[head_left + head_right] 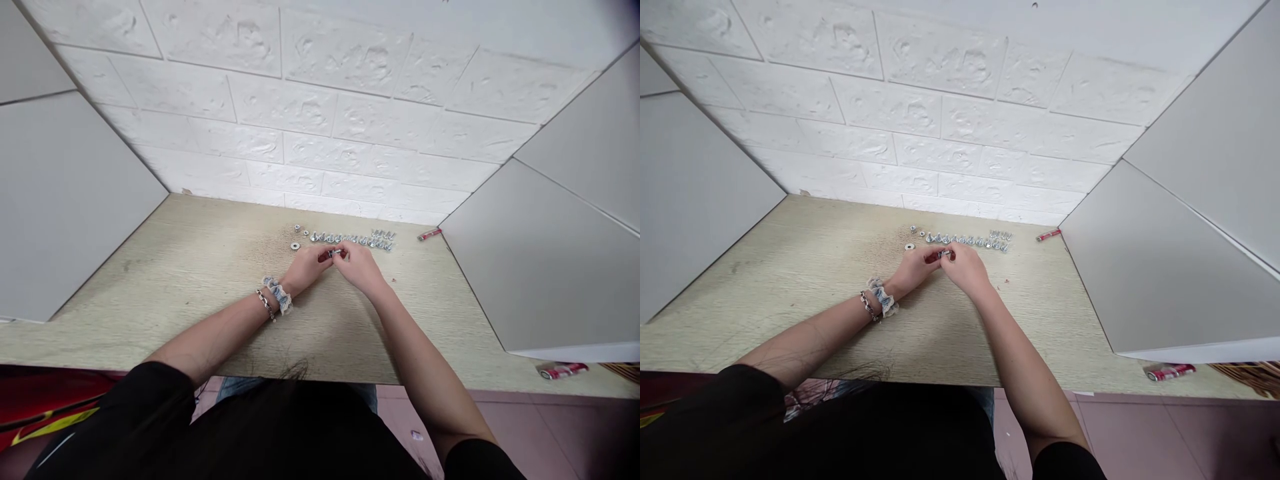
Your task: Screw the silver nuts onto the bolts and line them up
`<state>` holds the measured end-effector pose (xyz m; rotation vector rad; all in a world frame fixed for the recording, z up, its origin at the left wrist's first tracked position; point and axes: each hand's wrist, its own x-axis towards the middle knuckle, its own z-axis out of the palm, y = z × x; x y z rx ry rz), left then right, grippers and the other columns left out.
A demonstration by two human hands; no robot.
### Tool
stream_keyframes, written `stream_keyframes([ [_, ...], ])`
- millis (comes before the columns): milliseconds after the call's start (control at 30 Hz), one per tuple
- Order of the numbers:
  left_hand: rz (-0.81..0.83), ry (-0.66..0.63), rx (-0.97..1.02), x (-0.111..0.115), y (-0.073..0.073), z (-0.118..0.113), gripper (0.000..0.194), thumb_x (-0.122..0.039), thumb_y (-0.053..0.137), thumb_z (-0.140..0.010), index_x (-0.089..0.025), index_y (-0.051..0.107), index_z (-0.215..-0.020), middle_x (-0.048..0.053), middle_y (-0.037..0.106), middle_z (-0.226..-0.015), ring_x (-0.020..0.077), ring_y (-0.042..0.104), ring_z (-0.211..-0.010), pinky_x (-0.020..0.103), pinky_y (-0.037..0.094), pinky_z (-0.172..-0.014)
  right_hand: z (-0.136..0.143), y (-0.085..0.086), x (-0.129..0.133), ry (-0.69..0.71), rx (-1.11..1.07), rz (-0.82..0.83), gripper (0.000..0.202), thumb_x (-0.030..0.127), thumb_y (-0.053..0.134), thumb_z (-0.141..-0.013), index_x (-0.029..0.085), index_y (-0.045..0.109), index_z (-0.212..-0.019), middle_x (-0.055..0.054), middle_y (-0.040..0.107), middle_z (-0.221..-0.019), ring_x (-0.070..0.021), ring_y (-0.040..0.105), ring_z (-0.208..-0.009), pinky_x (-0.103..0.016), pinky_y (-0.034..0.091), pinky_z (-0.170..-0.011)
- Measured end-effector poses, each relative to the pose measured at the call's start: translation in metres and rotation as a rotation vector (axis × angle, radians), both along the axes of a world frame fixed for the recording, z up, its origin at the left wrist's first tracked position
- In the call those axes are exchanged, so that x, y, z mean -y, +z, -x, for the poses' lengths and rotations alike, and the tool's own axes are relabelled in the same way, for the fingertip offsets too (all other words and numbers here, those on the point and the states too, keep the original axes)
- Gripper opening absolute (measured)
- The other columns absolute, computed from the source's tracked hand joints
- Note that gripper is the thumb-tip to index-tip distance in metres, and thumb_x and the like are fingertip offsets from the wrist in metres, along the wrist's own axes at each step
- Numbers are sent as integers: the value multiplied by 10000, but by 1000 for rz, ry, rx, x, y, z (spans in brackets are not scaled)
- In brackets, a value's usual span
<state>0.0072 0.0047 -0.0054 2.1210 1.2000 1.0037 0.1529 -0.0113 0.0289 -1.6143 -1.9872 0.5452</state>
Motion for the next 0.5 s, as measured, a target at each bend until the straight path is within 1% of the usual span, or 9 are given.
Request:
stream_keyframes([
  [133, -7, -23, 1, 1, 1, 0, 253, -196, 585, -811, -191, 683, -1044, 14, 709, -895, 117, 598, -740, 230, 452, -724, 0, 0, 0, 7, 33, -10, 171, 275, 426, -810, 199, 553, -725, -27, 610, -771, -156, 509, -718, -263, 339, -628],
  [267, -8, -34, 7, 0, 1, 0, 192, -239, 570, -829, -169, 693, -959, 14, 698, -826, 112, 585, -708, 226, 442, -682, -1, 1, 0, 43, 46, 21, 322, 393, 367, -872, 205, 471, -632, -6, 561, -677, -145, 477, -648, -260, 303, -584],
  [333, -6, -28, 12, -1, 0, 1, 191, -256, 570, -831, -164, 693, -944, 10, 690, -795, 107, 569, -680, 224, 435, -659, -1, 1, 0, 21, 47, 22, 319, 426, 382, -868, 207, 475, -656, -1, 555, -672, -147, 481, -649, -261, 309, -590],
  [367, 0, -23, 18, -1, 0, 1, 194, -251, 573, -828, -167, 693, -955, 6, 688, -789, 104, 564, -671, 223, 434, -654, -1, 1, 0, 7, 40, 19, 284, 423, 404, -857, 210, 487, -690, 1, 560, -683, -149, 487, -656, -262, 316, -595],
  [433, 13, -11, 22, -1, 0, 1, 222, -228, 586, -813, -182, 688, -1005, -4, 684, -779, 102, 563, -669, 220, 437, -659, -1, 1, 1, -9, 12, 17, 174, 371, 446, -827, 217, 508, -778, 6, 577, -720, -151, 502, -672, -262, 333, -607],
  [500, 18, 8, 10, -1, 0, 1, 263, -208, 597, -800, -194, 681, -1049, -10, 677, -758, 105, 565, -670, 221, 442, -670, -1, 1, 1, -5, -4, 19, 104, 304, 454, -802, 222, 514, -825, 3, 590, -754, -154, 512, -685, -266, 345, -615],
])
